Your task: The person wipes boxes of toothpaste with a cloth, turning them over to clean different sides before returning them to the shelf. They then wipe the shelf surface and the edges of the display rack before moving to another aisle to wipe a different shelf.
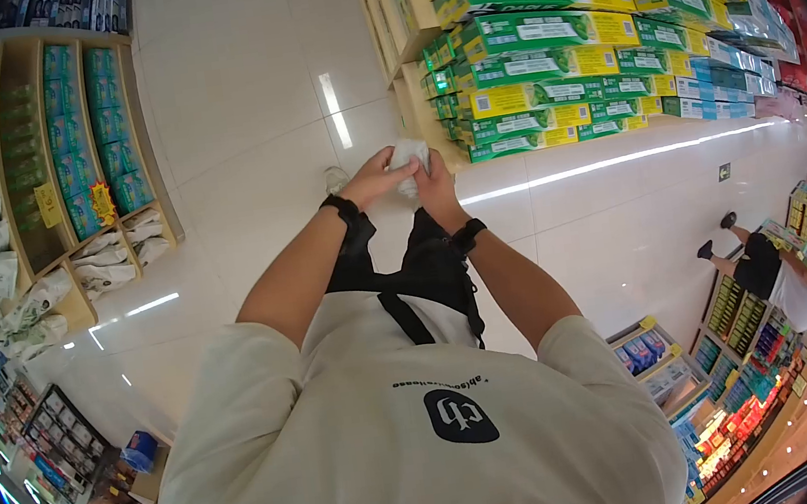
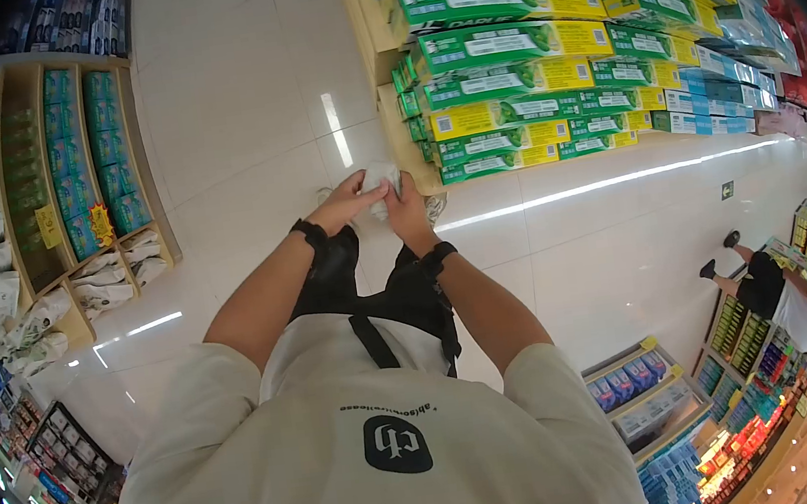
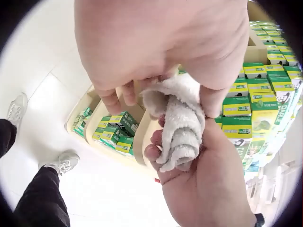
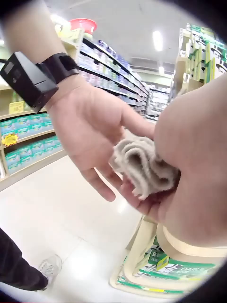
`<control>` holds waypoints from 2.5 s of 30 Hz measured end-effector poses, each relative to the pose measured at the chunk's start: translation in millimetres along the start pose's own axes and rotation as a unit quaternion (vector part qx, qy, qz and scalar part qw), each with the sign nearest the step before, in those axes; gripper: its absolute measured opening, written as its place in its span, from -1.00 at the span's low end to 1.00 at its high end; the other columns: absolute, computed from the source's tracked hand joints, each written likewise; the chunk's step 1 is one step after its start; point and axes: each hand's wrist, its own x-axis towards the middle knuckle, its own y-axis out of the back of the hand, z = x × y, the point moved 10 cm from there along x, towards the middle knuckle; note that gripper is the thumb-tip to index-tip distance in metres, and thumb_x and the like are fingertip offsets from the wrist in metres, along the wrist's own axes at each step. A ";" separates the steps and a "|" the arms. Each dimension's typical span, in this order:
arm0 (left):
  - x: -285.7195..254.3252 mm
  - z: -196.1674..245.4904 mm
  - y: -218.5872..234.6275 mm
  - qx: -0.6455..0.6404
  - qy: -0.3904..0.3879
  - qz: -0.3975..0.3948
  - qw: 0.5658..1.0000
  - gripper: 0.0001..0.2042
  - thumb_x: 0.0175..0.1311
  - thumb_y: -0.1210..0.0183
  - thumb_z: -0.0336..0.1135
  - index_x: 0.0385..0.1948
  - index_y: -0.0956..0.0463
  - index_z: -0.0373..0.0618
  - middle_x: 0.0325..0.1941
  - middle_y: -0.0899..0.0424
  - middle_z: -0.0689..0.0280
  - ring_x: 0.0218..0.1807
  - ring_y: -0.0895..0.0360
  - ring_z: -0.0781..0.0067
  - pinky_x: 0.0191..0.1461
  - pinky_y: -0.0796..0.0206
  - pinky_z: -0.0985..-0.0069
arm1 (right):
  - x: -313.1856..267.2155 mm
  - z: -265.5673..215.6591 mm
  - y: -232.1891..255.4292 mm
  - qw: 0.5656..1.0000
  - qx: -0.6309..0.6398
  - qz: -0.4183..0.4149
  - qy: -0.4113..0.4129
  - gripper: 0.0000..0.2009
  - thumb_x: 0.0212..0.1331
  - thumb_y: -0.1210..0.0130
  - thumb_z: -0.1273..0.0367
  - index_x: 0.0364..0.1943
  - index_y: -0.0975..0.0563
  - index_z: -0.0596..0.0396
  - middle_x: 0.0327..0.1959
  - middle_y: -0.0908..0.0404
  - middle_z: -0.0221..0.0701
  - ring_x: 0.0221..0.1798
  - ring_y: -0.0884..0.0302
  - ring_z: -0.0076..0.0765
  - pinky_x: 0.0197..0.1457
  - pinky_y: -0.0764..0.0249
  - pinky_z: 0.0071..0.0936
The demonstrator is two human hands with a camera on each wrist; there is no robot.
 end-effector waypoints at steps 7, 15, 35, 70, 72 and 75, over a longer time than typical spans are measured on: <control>4.6 14.3 63.6 0.101 -0.015 0.229 0.968 -0.42 0.29 -0.22 -0.08 0.11 -0.24 -0.38 0.09 -0.55 -0.19 0.08 -0.58 -0.04 0.08 -0.42 0.25 | -17.1 -14.2 -6.3 0.988 -0.099 -0.065 -0.103 -0.51 0.38 -0.03 0.26 0.30 -0.22 0.15 -0.20 -0.63 -0.09 -0.15 -0.63 0.01 -0.04 -0.49 -0.13; 59.1 102.1 50.1 0.316 -0.177 0.330 0.872 -0.52 0.25 -0.22 -0.22 0.09 -0.27 -0.26 -0.01 -0.50 -0.18 -0.02 -0.52 -0.26 -0.01 -0.42 0.06 | -68.9 35.8 20.6 0.974 -0.106 -0.085 -0.178 -0.59 0.31 -0.05 0.37 0.20 -0.29 0.14 -0.32 -0.63 -0.15 -0.25 -0.62 0.04 -0.12 -0.50 -0.12; 67.9 54.5 -59.3 0.763 -0.261 0.186 0.561 -0.50 0.18 -0.06 -0.39 0.19 -0.39 -0.40 0.14 -0.42 0.13 0.10 -0.41 0.18 -0.05 -0.43 0.39 | -105.8 79.2 64.6 0.964 -0.195 -0.136 -0.117 -0.63 0.29 -0.02 0.38 0.15 -0.33 0.16 -0.35 -0.63 -0.08 -0.22 -0.61 0.14 -0.11 -0.50 -0.02; -15.9 -14.8 -95.7 0.654 -0.153 -0.063 0.738 -0.74 0.17 -0.01 -0.45 -0.13 -0.52 -0.34 -0.01 -0.50 -0.07 0.03 -0.55 -0.09 0.12 -0.44 0.12 | -120.1 83.8 87.4 0.951 -0.214 -0.208 -0.083 -0.72 0.23 -0.04 0.33 0.00 -0.51 0.07 -0.29 -0.66 -0.06 -0.16 -0.63 0.11 -0.04 -0.53 -0.09; -49.0 -16.7 -46.5 0.611 -0.146 0.003 0.778 -0.69 0.14 -0.05 -0.45 -0.07 -0.49 -0.33 0.04 -0.48 -0.11 0.07 -0.50 -0.13 0.15 -0.40 0.10 | -110.5 81.4 83.8 0.953 -0.186 -0.222 -0.090 -0.72 0.23 -0.05 0.33 -0.01 -0.53 0.08 -0.30 -0.67 -0.07 -0.17 -0.64 0.07 -0.04 -0.54 -0.13; -112.1 -42.9 40.9 0.560 -0.118 0.118 0.812 -0.59 0.10 -0.09 -0.38 0.04 -0.46 -0.28 0.02 -0.55 -0.12 0.12 -0.49 -0.16 0.23 -0.37 0.07 | -92.2 49.6 78.4 0.951 -0.192 -0.238 -0.053 -0.73 0.23 -0.05 0.34 -0.03 -0.54 0.09 -0.31 -0.68 -0.09 -0.18 -0.65 0.05 -0.05 -0.55 -0.16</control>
